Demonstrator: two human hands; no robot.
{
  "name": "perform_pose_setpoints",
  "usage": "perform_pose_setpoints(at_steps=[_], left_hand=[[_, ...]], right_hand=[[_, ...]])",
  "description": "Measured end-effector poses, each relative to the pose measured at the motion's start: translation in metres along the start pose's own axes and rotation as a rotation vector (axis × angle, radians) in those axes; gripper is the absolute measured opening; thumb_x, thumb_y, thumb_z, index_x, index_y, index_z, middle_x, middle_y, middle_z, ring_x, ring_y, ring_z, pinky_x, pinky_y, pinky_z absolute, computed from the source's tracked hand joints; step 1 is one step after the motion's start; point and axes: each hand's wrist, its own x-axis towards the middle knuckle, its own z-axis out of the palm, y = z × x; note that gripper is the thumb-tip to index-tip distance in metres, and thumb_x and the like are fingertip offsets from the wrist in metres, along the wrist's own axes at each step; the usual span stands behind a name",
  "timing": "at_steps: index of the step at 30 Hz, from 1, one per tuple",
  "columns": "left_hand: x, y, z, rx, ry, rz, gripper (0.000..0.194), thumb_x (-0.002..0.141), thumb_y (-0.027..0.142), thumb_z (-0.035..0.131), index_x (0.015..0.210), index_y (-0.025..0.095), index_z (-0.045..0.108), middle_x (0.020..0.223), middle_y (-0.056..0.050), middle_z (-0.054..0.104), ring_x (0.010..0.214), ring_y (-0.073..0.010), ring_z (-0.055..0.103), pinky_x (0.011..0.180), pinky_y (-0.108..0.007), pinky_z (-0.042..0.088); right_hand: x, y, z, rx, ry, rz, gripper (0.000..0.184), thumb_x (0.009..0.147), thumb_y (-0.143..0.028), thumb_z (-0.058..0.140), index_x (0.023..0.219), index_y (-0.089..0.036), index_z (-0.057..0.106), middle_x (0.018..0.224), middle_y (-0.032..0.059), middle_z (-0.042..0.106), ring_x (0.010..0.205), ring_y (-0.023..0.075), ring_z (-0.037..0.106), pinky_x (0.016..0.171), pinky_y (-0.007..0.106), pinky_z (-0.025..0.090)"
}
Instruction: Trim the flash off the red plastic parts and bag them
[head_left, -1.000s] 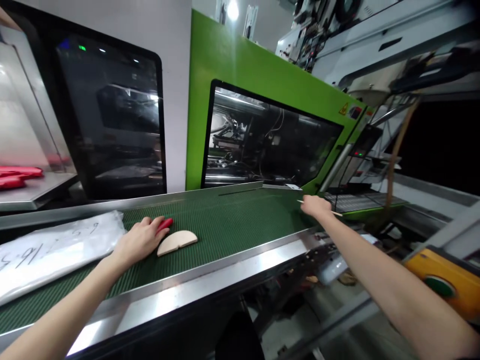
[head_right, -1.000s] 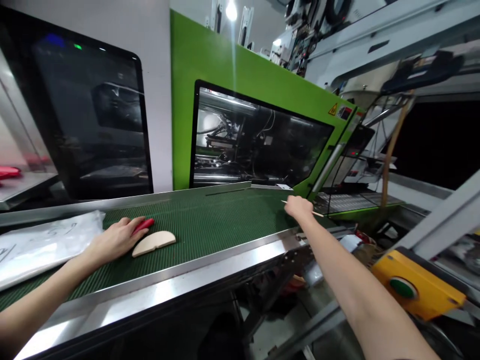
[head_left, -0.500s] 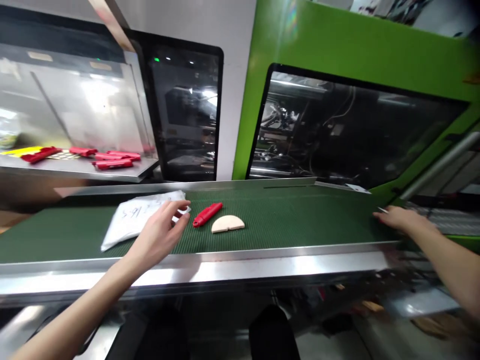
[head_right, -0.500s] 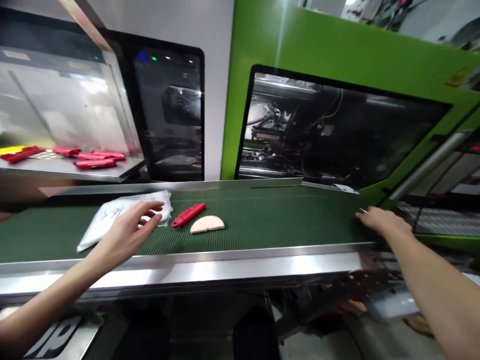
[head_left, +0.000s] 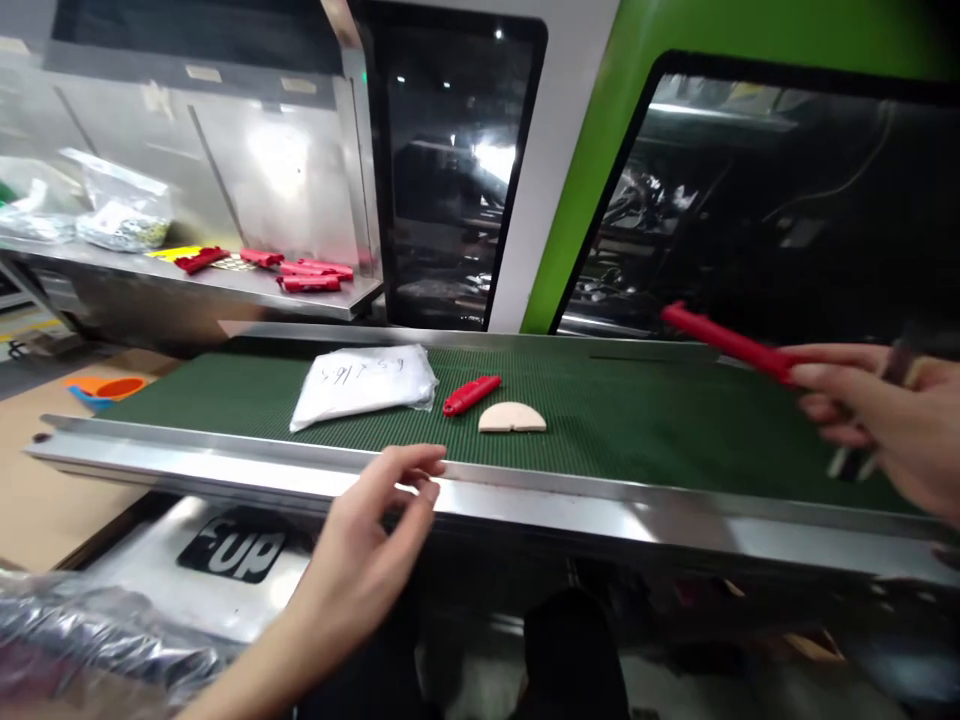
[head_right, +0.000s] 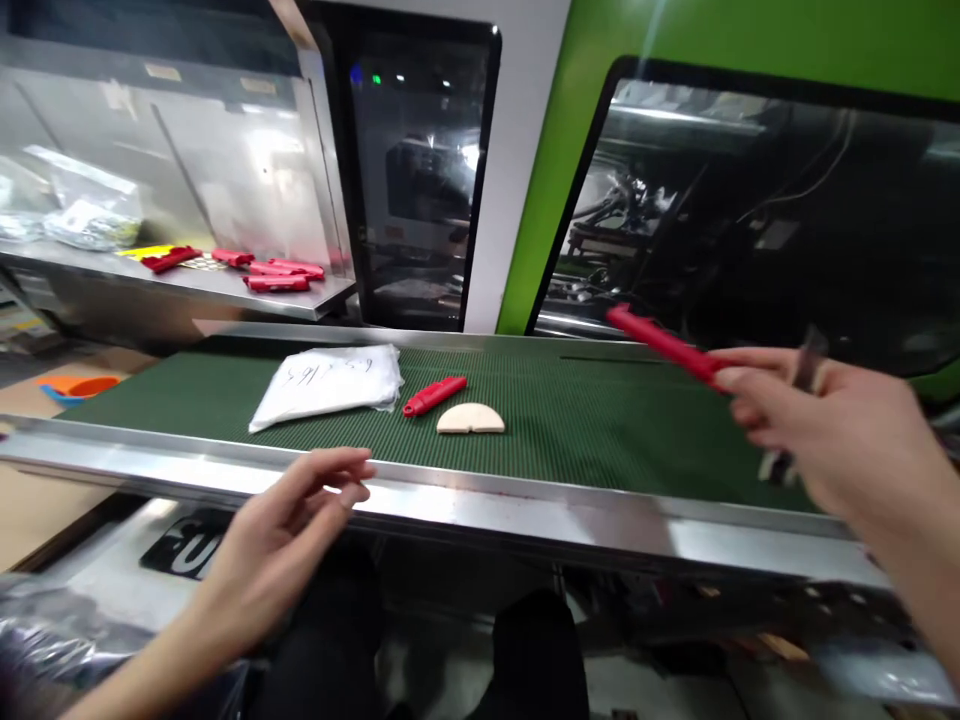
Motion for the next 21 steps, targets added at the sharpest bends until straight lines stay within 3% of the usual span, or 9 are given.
perform_pose_setpoints(at_steps=[1, 5, 7, 11, 15, 19, 21], left_hand=[[-0.011, 0.002, 0.011, -0.126, -0.007, -0.068, 0.025, 0.093, 0.033, 0.06, 0.118, 0.028, 0.059, 0.11, -0.004, 0.064, 0.091, -0.0173, 0.062, 0.078, -0.025, 0.049], [-0.061, 0.013, 0.036, -0.589, 0.115, -0.367, 0.057, 0.085, 0.036, 0.072, 0.135, 0.035, 0.046, 0.129, -0.007, 0.056, 0.1, -0.0234, 0.063, 0.073, -0.026, 0.055], [-0.084, 0.015, 0.035, -0.685, 0.217, -0.45, 0.055, 0.082, 0.036, 0.075, 0.131, 0.033, 0.052, 0.125, -0.008, 0.06, 0.093, -0.0237, 0.066, 0.072, -0.027, 0.057], [-0.115, 0.008, 0.02, -0.608, 0.298, -0.546, 0.037, 0.082, 0.032, 0.075, 0.117, 0.026, 0.064, 0.108, -0.007, 0.068, 0.069, -0.0144, 0.066, 0.072, -0.022, 0.055], [-0.132, -0.005, 0.01, -0.55, 0.323, -0.598, 0.042, 0.083, 0.031, 0.074, 0.122, 0.024, 0.06, 0.114, -0.01, 0.066, 0.071, -0.0164, 0.067, 0.072, -0.026, 0.056], [-0.139, -0.011, 0.007, -0.579, 0.323, -0.601, 0.045, 0.083, 0.035, 0.075, 0.124, 0.025, 0.058, 0.118, -0.012, 0.064, 0.084, -0.0222, 0.068, 0.075, -0.03, 0.056], [-0.14, -0.012, 0.006, -0.581, 0.311, -0.59, 0.044, 0.084, 0.036, 0.074, 0.124, 0.027, 0.058, 0.118, -0.01, 0.065, 0.078, -0.0195, 0.068, 0.077, -0.031, 0.056]], right_hand=[[-0.025, -0.013, 0.014, 0.039, -0.068, 0.031, 0.039, 0.077, -0.051, 0.071, 0.101, -0.021, 0.072, 0.064, 0.0007, 0.061, 0.055, 0.009, 0.05, 0.049, 0.028, 0.033], [-0.134, -0.049, 0.069, 0.357, -0.795, 0.356, 0.041, 0.072, -0.055, 0.072, 0.096, -0.023, 0.074, 0.073, 0.0046, 0.064, 0.057, 0.0124, 0.05, 0.048, 0.025, 0.038], [-0.175, -0.05, 0.088, 0.434, -0.967, 0.5, 0.039, 0.077, -0.056, 0.066, 0.097, -0.023, 0.073, 0.071, 0.0028, 0.06, 0.058, 0.0112, 0.048, 0.05, 0.023, 0.036], [-0.22, -0.029, 0.111, 0.46, -0.986, 0.654, 0.04, 0.084, -0.056, 0.06, 0.107, -0.025, 0.071, 0.075, 0.0027, 0.061, 0.059, 0.0113, 0.05, 0.053, 0.023, 0.038], [-0.241, -0.019, 0.12, 0.485, -0.923, 0.67, 0.04, 0.085, -0.054, 0.06, 0.116, -0.029, 0.069, 0.07, 0.0011, 0.06, 0.06, 0.0125, 0.054, 0.055, 0.023, 0.044], [-0.249, -0.028, 0.119, 0.544, -0.858, 0.603, 0.035, 0.081, -0.05, 0.067, 0.112, -0.034, 0.07, 0.073, 0.0008, 0.061, 0.063, 0.0127, 0.057, 0.056, 0.023, 0.049], [-0.252, -0.033, 0.119, 0.614, -0.849, 0.61, 0.032, 0.083, -0.049, 0.065, 0.111, -0.034, 0.071, 0.074, 0.0004, 0.06, 0.061, 0.0119, 0.056, 0.055, 0.023, 0.05]])
